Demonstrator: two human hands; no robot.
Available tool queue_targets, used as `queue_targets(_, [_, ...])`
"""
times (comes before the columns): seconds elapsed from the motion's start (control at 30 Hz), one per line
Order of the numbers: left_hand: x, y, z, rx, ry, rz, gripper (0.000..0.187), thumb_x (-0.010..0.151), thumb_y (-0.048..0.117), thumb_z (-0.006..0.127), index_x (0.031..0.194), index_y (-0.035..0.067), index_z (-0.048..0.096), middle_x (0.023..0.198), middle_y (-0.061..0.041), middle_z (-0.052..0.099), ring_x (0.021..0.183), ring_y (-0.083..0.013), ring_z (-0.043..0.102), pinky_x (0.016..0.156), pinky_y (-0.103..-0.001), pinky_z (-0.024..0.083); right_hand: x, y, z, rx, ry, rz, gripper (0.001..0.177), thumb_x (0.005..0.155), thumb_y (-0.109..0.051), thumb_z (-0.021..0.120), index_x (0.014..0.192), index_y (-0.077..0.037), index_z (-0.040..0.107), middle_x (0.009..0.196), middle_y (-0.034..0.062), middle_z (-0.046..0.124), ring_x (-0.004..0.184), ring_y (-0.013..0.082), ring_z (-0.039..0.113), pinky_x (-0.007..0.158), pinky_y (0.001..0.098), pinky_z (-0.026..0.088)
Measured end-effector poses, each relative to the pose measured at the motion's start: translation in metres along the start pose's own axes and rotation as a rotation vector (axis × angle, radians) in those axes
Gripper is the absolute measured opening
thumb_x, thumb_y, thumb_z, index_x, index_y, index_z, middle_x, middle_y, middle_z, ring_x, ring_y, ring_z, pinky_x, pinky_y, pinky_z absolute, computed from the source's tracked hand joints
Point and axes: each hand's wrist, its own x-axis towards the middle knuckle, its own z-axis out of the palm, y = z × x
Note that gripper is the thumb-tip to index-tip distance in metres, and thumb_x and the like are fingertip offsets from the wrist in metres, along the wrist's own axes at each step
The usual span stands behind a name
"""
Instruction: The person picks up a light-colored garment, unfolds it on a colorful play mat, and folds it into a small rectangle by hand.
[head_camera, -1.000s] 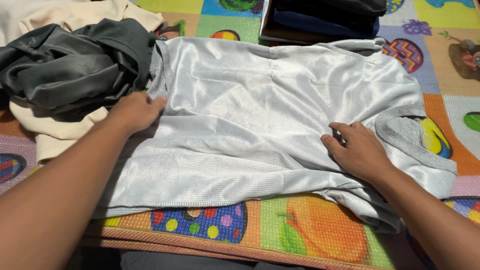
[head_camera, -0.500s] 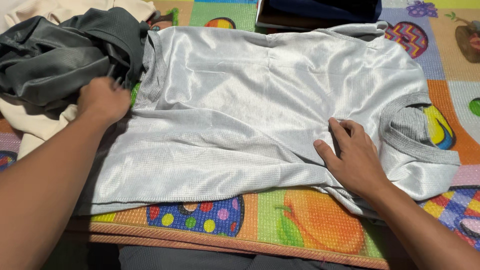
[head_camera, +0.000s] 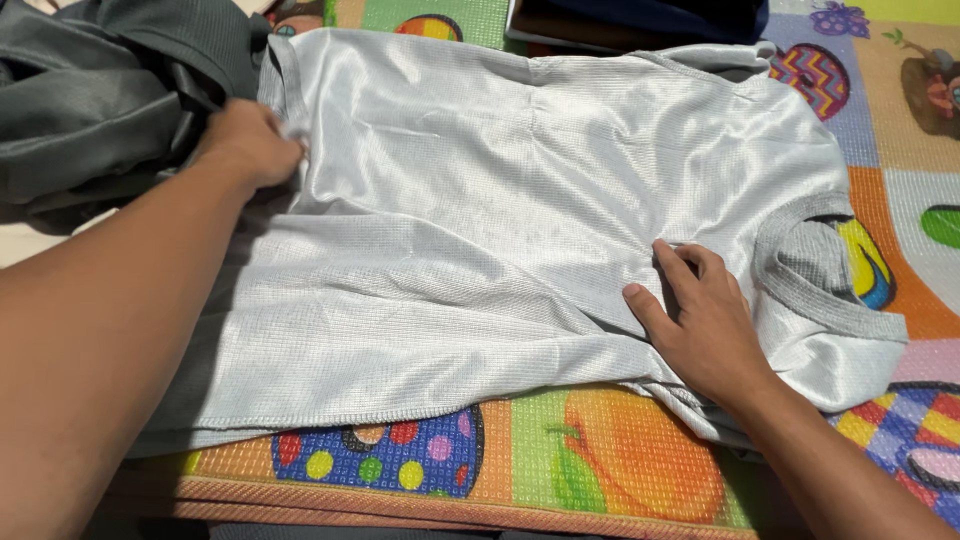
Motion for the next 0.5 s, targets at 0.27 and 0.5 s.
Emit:
queue_targets(0.27, [-0.010, -0.024, -0.018, -0.168, 0.213, -0.100, 0.048, 0.090, 0.038, 0.083, 0.115, -0.003, 0.073, 0.122, -0.021, 0.071, 0.110, -0.0331, 0.070, 0.097, -0.043, 0.054, 0.001, -0.001, 0.002, -0.010, 0.029, -0.009, 0.072, 0.093, -0.052, 0.056, 0.150, -0.008, 0.049, 0.147, 0.0223, 0.042, 0.131, 0.0408, 0.045, 0.109, 0.0503, 0.036])
queue_targets(0.5, [-0.026, -0.014, -0.022, -0.181, -0.022, -0.042, 0.084, 0.081, 0.030, 0.088, 0.140, -0.013, 0.046, 0.137, -0.033, 0.054, 0.119, -0.0395, 0.061, 0.096, -0.043, 0.051, 0.002, 0.001, 0.004, -0.019, 0.051, -0.020, 0.071, 0.093, -0.052, 0.057, 0.148, -0.007, 0.051, 0.145, 0.0225, 0.043, 0.131, 0.0416, 0.045, 0.109, 0.0503, 0.036])
